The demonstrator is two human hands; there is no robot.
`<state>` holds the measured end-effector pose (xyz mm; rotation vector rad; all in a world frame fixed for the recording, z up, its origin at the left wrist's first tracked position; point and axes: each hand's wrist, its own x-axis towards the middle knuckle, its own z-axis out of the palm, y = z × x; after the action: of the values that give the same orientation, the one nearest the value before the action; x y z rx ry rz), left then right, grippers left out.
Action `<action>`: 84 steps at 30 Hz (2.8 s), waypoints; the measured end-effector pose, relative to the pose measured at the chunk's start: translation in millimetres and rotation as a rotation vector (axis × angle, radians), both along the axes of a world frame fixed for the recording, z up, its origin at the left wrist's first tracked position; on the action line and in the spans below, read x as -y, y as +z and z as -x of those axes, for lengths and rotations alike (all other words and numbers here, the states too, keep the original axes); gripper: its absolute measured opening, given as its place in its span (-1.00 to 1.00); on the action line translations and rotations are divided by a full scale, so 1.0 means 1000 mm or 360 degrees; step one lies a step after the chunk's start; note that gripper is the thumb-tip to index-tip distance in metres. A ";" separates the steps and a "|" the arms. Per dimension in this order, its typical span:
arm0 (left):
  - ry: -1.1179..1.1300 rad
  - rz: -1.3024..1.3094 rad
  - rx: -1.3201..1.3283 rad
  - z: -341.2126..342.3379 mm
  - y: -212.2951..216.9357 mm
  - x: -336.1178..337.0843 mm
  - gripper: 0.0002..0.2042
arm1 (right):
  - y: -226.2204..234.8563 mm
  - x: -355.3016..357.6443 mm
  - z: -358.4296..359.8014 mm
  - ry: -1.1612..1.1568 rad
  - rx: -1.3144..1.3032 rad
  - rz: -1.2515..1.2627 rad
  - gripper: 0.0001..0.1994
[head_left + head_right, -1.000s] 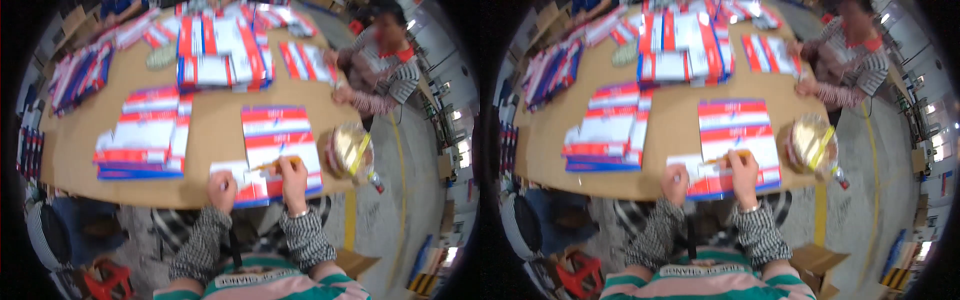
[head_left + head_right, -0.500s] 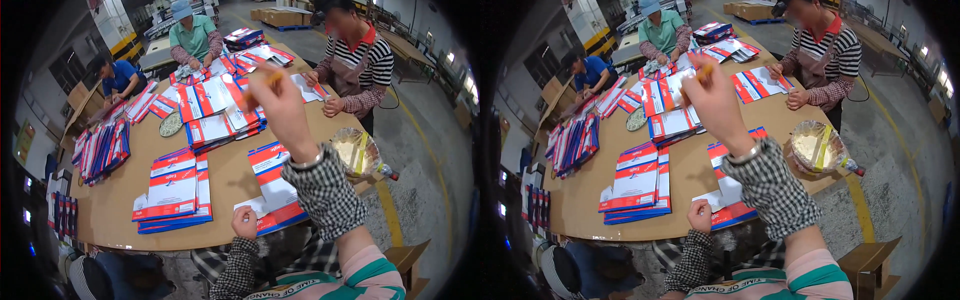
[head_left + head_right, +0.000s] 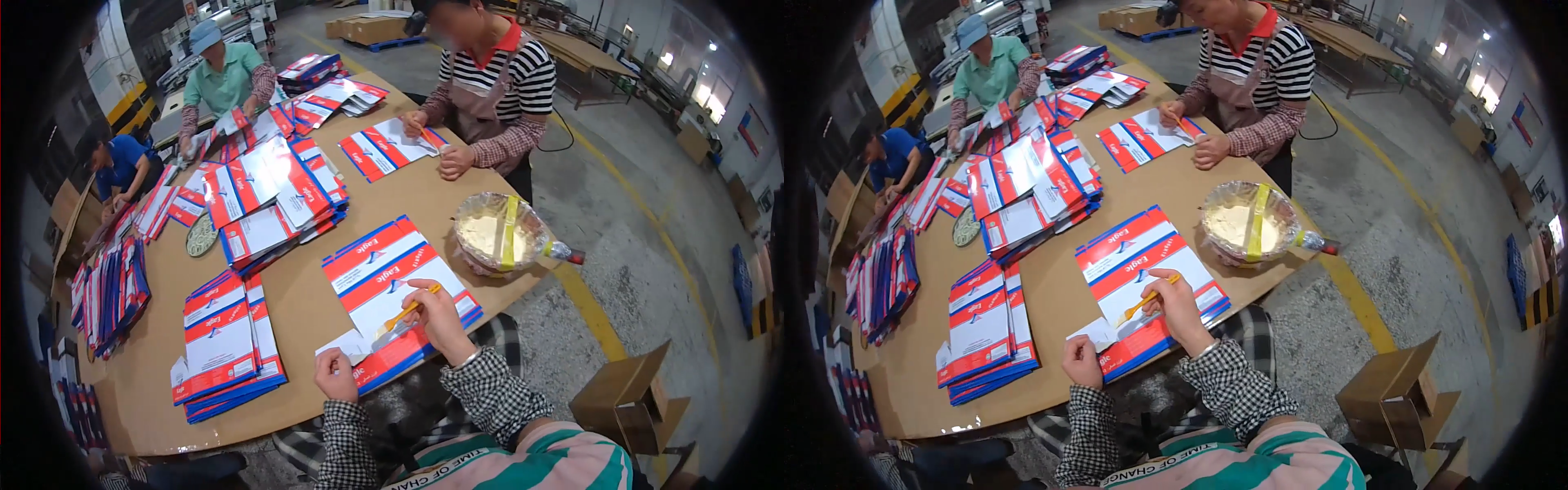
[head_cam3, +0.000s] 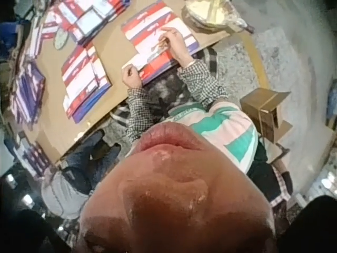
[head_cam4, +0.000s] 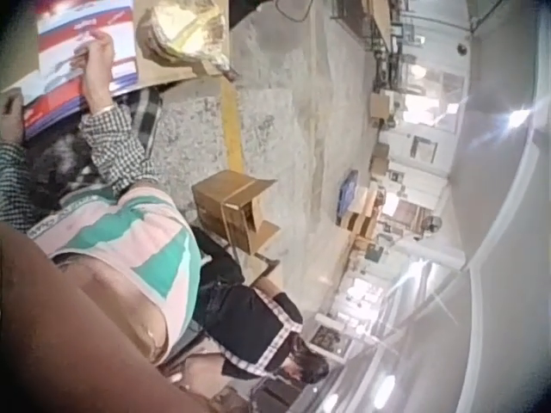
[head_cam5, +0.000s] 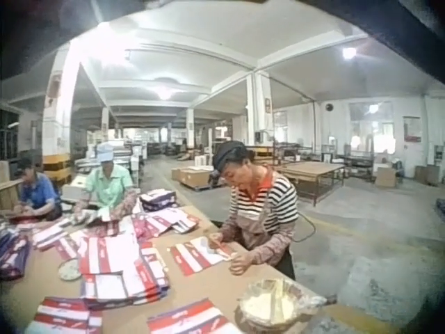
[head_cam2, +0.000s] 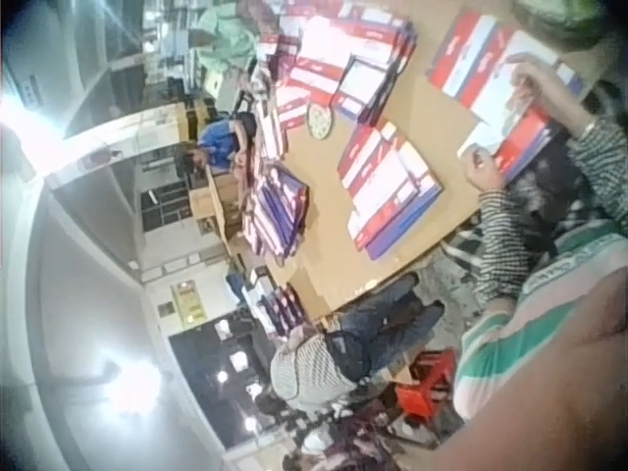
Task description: Hand-applying glue to the edges of paper folders using a brush.
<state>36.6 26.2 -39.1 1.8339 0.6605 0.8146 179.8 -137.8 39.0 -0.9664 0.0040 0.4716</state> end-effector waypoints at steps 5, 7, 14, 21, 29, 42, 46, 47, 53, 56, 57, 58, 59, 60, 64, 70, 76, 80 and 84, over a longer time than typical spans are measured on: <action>-0.0041 0.0013 0.0033 -0.001 0.000 0.001 -0.97 | 0.010 0.011 0.005 0.0012 -0.0079 -0.0074 -0.73; -0.0013 0.0006 0.0013 0.000 0.001 0.000 -0.97 | 0.011 0.012 0.004 0.0145 -0.0087 -0.0111 -0.75; -0.0014 0.0083 0.0092 -0.001 -0.009 0.000 -0.97 | 0.003 0.014 0.007 0.0283 -0.0014 -0.0111 -0.81; -0.0060 0.0095 0.0101 -0.005 -0.003 0.003 -0.97 | 0.014 0.021 0.007 0.0288 0.0041 0.0004 -0.83; -0.0046 0.0110 0.0047 -0.008 -0.005 -0.002 -0.97 | 0.020 0.019 0.002 0.0228 0.0056 -0.0015 -0.83; 0.0036 -0.0305 0.0157 0.001 0.004 0.003 -0.91 | 0.008 0.010 -0.004 0.0125 0.0283 0.0269 -0.79; 0.0060 -0.0180 0.0137 -0.005 0.005 0.004 -0.92 | 0.010 -0.007 -0.007 0.0165 0.0281 0.0298 -0.79; 0.0055 -0.0126 0.0119 -0.005 0.004 0.005 -0.93 | 0.008 -0.009 -0.005 0.0218 0.0276 0.0362 -0.80; 0.0070 -0.0039 0.0057 -0.003 0.005 0.006 -0.94 | -0.002 -0.019 0.006 0.0347 0.0292 0.0504 -0.81; 0.0073 -0.0024 0.0103 -0.001 0.005 0.006 -0.95 | -0.006 -0.022 0.012 0.0394 0.0317 0.0543 -0.81; 0.0070 -0.0024 0.0113 -0.001 0.006 0.007 -0.95 | -0.007 -0.023 0.013 0.0400 0.0310 0.0544 -0.81; 0.0067 -0.0024 0.0123 -0.001 0.006 0.007 -0.95 | -0.007 -0.024 0.014 0.0410 0.0316 0.0555 -0.81; 0.0070 -0.0022 0.0117 -0.001 0.007 0.007 -0.95 | -0.007 -0.024 0.015 0.0420 0.0322 0.0566 -0.81; 0.0067 -0.0032 0.0132 -0.001 0.007 0.007 -0.95 | -0.007 -0.025 0.015 0.0424 0.0318 0.0567 -0.81; 0.0059 -0.0019 0.0134 -0.002 0.006 0.007 -0.95 | -0.005 -0.025 0.014 0.0423 0.0389 0.0628 -0.82; 0.0066 -0.0007 0.0116 -0.003 0.006 0.007 -0.96 | -0.004 -0.025 0.012 0.0505 0.0440 0.0662 -0.83; 0.0061 0.0011 0.0106 -0.004 0.007 0.007 -0.96 | -0.003 -0.025 0.011 0.0516 0.0482 0.0674 -0.84; 0.0071 0.0012 0.0133 -0.003 0.006 0.007 -0.96 | -0.001 -0.026 0.012 0.0519 0.0514 0.0701 -0.84; 0.0070 -0.0010 0.0140 -0.003 0.006 0.007 -0.96 | -0.001 -0.027 0.012 0.0584 0.0535 0.0737 -0.84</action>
<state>39.8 19.2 -32.8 1.7840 0.6448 0.9219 168.0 -111.3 38.0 -1.5050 -0.3874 0.6551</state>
